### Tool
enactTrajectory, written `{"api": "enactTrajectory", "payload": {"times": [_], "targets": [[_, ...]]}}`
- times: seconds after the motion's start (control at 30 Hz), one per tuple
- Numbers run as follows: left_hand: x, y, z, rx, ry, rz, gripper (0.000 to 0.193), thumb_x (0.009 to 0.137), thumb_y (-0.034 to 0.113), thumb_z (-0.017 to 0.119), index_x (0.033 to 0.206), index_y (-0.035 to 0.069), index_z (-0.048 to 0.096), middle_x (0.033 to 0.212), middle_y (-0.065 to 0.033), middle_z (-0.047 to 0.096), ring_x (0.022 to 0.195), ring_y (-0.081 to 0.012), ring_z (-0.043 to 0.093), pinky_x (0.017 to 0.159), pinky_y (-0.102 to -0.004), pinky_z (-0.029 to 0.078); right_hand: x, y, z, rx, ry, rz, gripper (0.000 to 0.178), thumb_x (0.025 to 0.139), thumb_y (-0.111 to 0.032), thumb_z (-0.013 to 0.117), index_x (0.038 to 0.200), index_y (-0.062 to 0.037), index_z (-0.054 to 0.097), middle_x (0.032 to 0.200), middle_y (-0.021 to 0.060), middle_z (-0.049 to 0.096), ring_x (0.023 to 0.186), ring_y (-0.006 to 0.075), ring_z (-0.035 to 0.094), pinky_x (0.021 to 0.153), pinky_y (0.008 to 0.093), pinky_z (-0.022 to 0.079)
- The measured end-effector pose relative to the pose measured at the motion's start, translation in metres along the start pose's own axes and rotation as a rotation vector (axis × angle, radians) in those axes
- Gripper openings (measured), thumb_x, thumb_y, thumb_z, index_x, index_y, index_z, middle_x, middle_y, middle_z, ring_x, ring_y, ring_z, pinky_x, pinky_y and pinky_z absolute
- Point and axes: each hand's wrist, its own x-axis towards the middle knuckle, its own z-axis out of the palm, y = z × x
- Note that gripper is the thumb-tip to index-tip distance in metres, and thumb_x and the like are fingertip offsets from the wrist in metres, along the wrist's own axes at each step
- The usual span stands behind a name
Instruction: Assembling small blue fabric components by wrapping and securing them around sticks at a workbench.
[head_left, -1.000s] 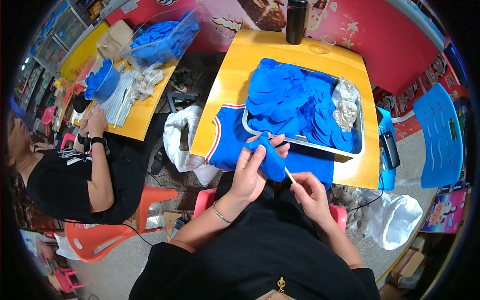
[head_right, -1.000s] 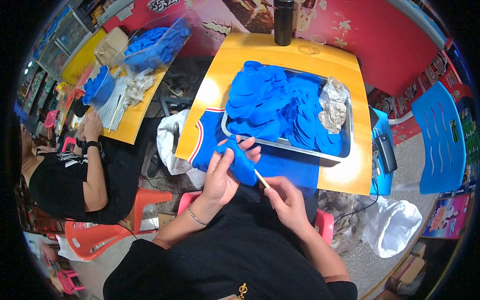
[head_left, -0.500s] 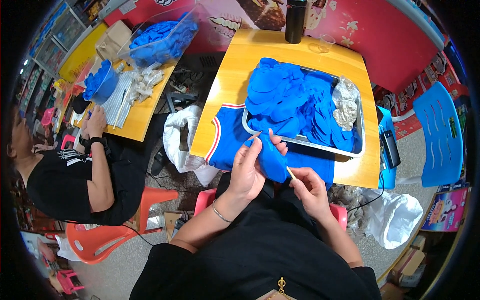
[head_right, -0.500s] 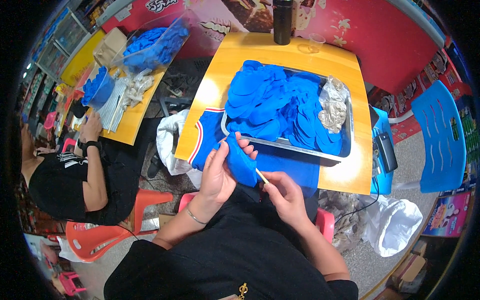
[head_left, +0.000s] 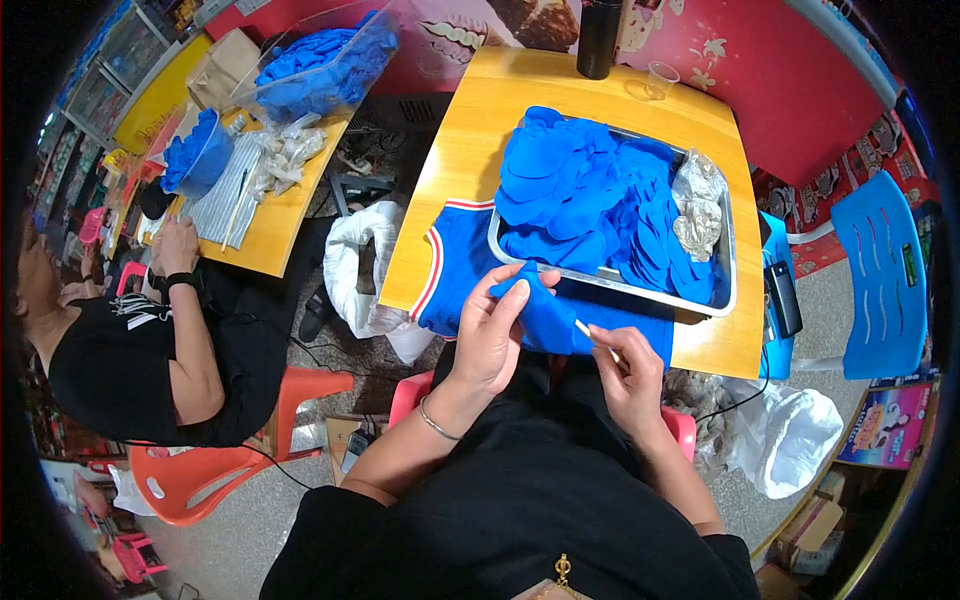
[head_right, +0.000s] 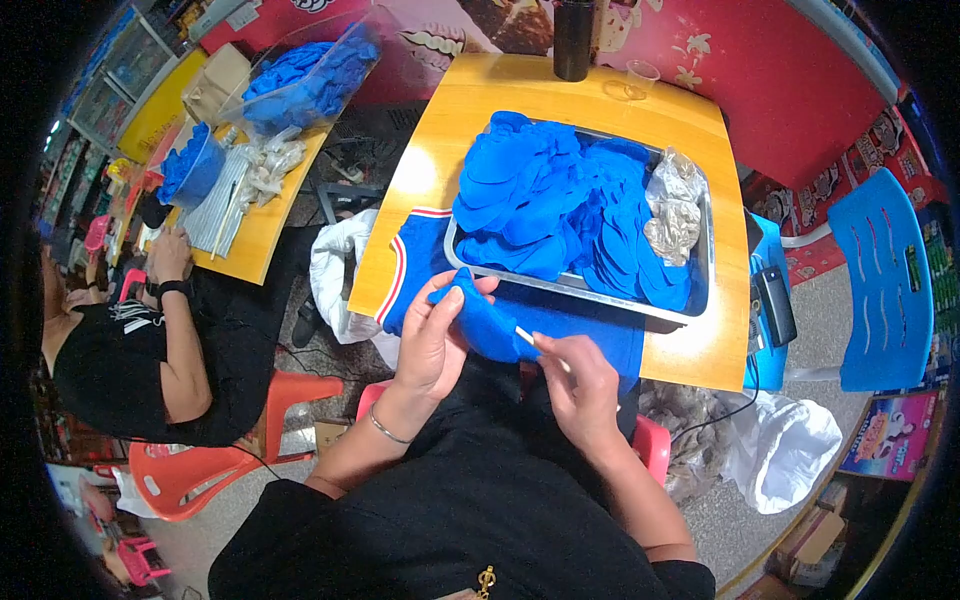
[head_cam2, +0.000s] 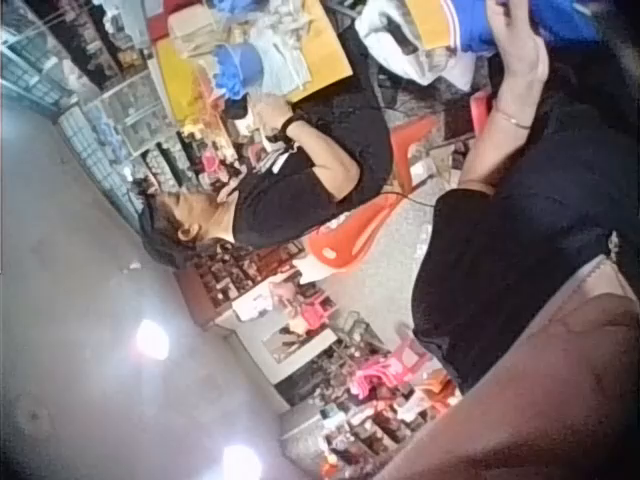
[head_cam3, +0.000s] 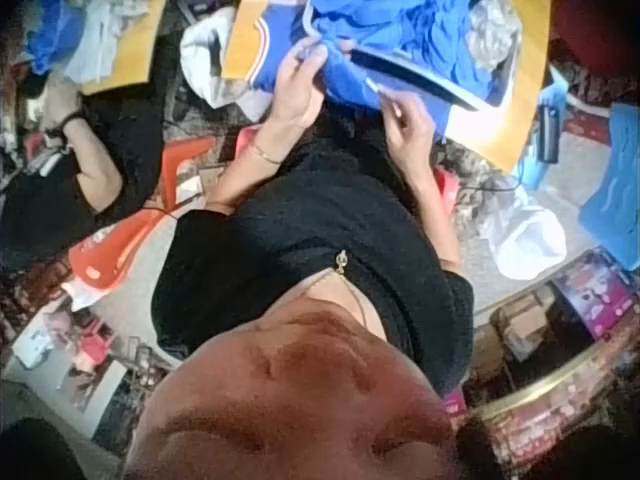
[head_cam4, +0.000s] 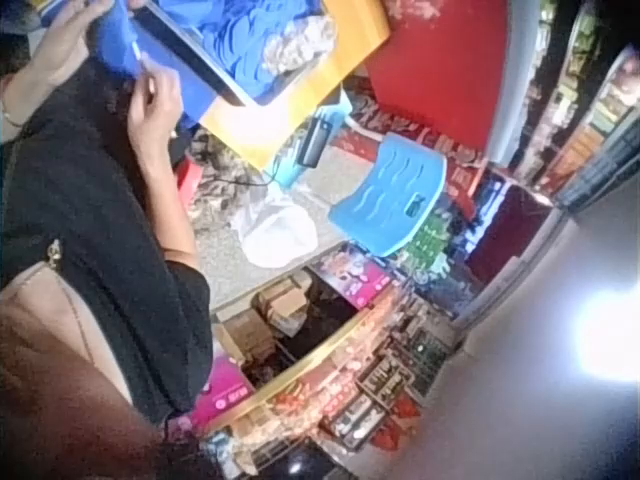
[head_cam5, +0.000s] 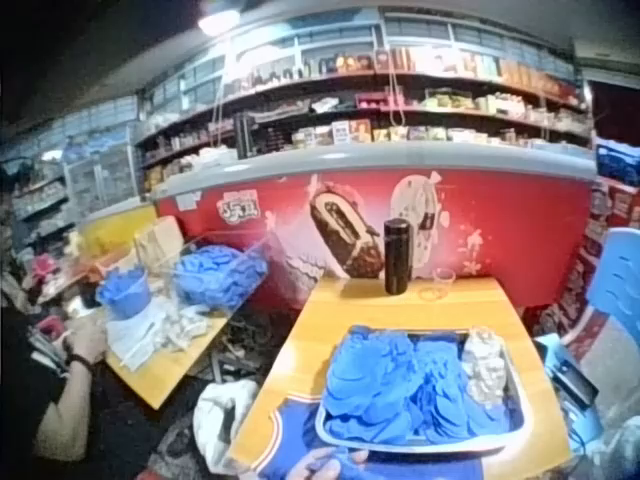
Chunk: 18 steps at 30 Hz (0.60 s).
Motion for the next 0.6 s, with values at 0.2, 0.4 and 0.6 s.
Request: {"api": "enactTrajectory", "payload": {"times": [0.2,0.4,0.6], "targets": [[0.001,-0.002,-0.003,0.021,-0.044,0.019,0.025,0.092,0.011,0.052,0.116,0.003,0.049,0.112,-0.0179,0.061,0.099,-0.0189,0.059,0.088,-0.0325,0.047,0.005,-0.002,-0.005,0.236,-0.09,0.176,0.022,0.077,0.004,0.063,0.097,-0.0025,0.064,0.082,0.0134,0.06,0.072,0.0254,0.061,0.064,0.0308,0.047],[0.003,-0.001,-0.01,0.013,0.012,0.033,0.021,0.089,0.008,0.058,0.108,0.003,0.054,0.099,-0.0084,0.063,0.09,-0.0109,0.058,0.082,-0.0273,0.047,0.007,-0.001,-0.007,-0.129,0.013,-0.053,0.021,0.077,0.004,0.064,0.097,-0.0026,0.064,0.082,0.0136,0.061,0.072,0.028,0.061,0.063,0.0318,0.048],[0.002,0.013,-0.012,0.149,-0.047,0.039,0.026,0.083,0.002,0.062,0.109,0.001,0.056,0.095,-0.0049,0.061,0.084,-0.008,0.056,0.075,-0.0218,0.047,0.007,0.014,-0.019,0.364,-0.271,0.252,0.017,0.085,-0.004,0.059,0.101,0.0017,0.062,0.097,0.0113,0.064,0.087,0.0167,0.061,0.077,0.0281,0.047]]}}
